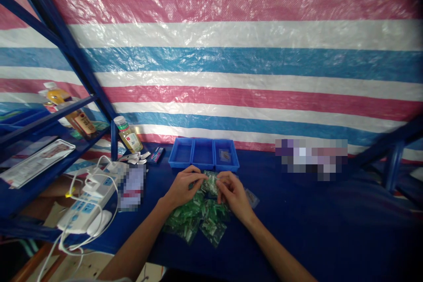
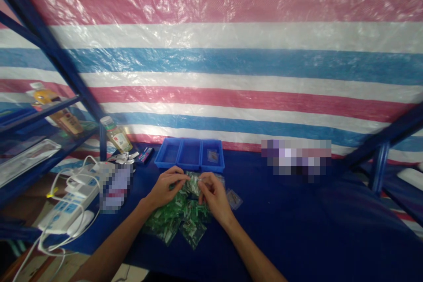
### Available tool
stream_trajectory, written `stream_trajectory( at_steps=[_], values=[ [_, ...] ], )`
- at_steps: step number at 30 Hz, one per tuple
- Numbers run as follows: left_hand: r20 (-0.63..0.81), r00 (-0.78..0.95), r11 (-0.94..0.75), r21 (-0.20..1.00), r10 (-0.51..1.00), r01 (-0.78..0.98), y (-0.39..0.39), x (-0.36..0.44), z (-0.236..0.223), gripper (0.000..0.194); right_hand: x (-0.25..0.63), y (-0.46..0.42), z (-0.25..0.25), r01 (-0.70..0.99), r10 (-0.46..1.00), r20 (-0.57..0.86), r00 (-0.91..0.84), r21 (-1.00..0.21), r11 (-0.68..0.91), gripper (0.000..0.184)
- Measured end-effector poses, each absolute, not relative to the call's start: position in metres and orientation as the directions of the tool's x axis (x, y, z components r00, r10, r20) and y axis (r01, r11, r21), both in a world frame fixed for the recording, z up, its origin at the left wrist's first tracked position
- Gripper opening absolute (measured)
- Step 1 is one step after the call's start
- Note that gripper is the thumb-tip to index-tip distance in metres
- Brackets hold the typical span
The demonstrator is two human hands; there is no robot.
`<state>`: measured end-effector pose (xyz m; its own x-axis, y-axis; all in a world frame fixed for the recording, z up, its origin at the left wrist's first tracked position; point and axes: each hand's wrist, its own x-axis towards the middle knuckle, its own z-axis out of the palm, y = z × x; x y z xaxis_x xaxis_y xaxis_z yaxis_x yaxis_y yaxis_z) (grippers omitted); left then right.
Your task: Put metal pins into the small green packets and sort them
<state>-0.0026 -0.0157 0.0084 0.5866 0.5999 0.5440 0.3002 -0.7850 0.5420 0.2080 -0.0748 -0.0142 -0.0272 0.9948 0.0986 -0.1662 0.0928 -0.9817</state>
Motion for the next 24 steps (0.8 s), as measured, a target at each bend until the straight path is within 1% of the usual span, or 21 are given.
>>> stream_trajectory(
  at_steps=[3,6,10,12,14,16,20,22,24],
  values=[
    [0.557,0.574,-0.788,0.535,0.600,0.305,-0.014,-0.004,0.005,0.029,0.211,-0.074,-0.013,-0.171,0.993,0.112,-0.041,-0.980,0.103,0.030],
    [0.570,0.557,-0.789,0.528,0.604,0.315,-0.012,-0.005,0.004,0.024,0.211,-0.074,-0.013,-0.198,0.990,0.128,-0.054,-0.973,0.115,0.025],
    [0.574,0.576,-0.805,0.508,0.582,0.306,-0.012,-0.005,0.010,0.016,0.210,-0.074,-0.014,-0.144,0.992,0.110,-0.056,-0.984,0.101,0.028],
    [0.584,0.584,-0.819,0.489,0.564,0.302,-0.013,-0.005,0.014,0.012,0.211,-0.073,-0.014,-0.099,0.991,0.134,-0.028,-0.987,0.130,0.027],
    [0.593,0.582,-0.825,0.475,0.557,0.306,-0.014,-0.004,0.015,0.009,0.212,-0.072,-0.015,-0.081,0.987,0.160,-0.005,-0.984,0.159,0.031],
    [0.590,0.566,-0.813,0.489,0.575,0.315,-0.015,-0.003,0.014,0.008,0.212,-0.072,-0.017,-0.092,0.990,0.143,-0.002,-0.986,0.142,0.034],
    [0.533,0.520,-0.733,0.594,0.667,0.331,-0.014,-0.004,0.008,0.015,0.209,-0.072,-0.021,-0.098,0.997,0.059,-0.049,-0.994,0.054,0.034],
    [0.526,0.536,-0.735,0.601,0.660,0.315,-0.013,-0.005,0.007,0.014,0.206,-0.071,-0.022,-0.139,0.998,0.050,-0.040,-0.989,0.044,0.035],
    [0.540,0.567,-0.765,0.575,0.622,0.290,-0.010,-0.007,0.007,0.015,0.204,-0.071,-0.022,-0.206,0.999,0.045,-0.005,-0.978,0.043,0.040]
  ],
)
